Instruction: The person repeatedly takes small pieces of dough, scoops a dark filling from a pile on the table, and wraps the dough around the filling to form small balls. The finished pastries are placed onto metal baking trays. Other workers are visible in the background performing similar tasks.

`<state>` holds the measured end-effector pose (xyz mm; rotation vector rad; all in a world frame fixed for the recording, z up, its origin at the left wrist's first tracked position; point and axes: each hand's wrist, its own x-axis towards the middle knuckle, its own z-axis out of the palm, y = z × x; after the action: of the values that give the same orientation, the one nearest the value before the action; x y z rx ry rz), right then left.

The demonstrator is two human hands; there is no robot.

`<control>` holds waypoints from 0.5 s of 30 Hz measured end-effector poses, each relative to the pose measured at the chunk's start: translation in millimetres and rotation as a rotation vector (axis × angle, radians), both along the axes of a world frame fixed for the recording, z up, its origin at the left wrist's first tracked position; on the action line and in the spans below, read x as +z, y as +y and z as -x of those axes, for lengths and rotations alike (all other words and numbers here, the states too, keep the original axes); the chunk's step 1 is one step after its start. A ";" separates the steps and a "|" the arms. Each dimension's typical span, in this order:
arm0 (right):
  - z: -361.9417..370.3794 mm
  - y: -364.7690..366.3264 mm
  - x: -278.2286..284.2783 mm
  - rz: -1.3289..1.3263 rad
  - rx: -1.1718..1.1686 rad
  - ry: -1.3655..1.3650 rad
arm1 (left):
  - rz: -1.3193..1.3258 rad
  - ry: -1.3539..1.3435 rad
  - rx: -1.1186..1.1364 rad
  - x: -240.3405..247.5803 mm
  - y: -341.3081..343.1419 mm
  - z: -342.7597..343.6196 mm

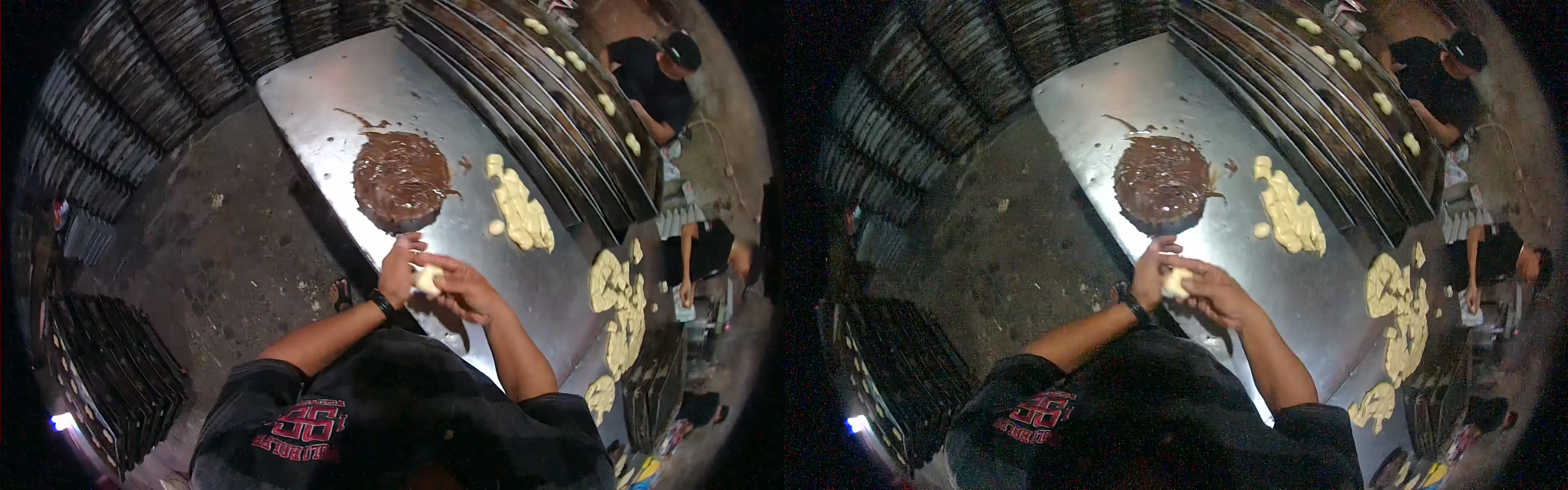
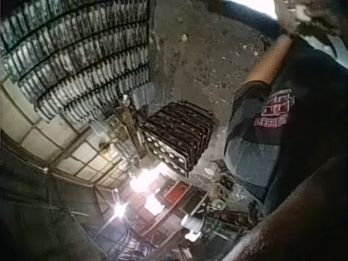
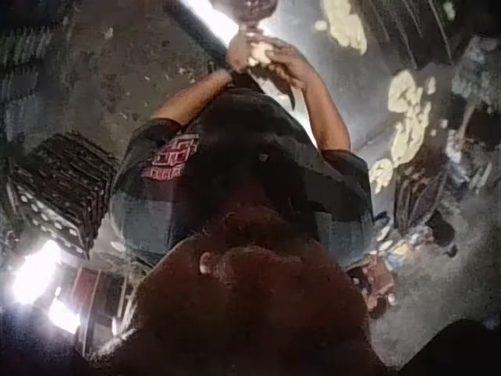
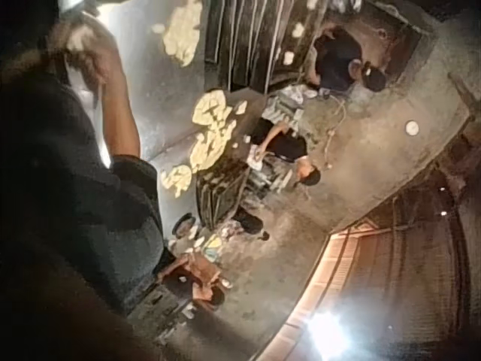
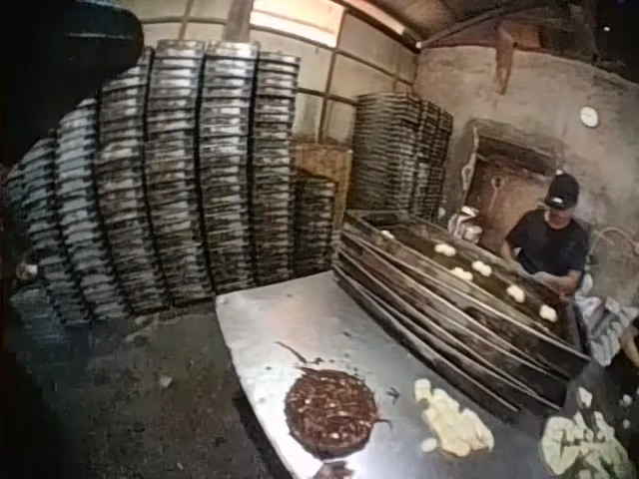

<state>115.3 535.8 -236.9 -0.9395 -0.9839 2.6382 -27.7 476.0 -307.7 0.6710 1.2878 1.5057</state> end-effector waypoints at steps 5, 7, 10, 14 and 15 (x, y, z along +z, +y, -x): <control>76.8 48.3 6.6 -1.705 0.085 -0.334 | 0.164 -0.112 0.206 -30.5 -32.6 94.0; 101.5 57.8 -6.9 -1.828 0.107 -0.345 | 0.197 -0.218 0.260 -24.5 -49.6 118.6; 119.3 61.8 -27.8 -1.874 0.203 -0.467 | 0.188 -0.304 0.295 -31.5 -63.3 135.6; 114.6 72.4 -32.3 -1.451 0.317 -0.461 | 0.181 -0.378 0.334 -19.0 -69.3 135.2; 110.0 81.7 -29.1 -1.226 0.298 -0.386 | 0.178 -0.367 0.313 -12.8 -69.2 132.1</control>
<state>5.2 617.6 -266.0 -0.9431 -2.4858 1.4082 -159.8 406.8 -320.5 0.0692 1.2578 1.6463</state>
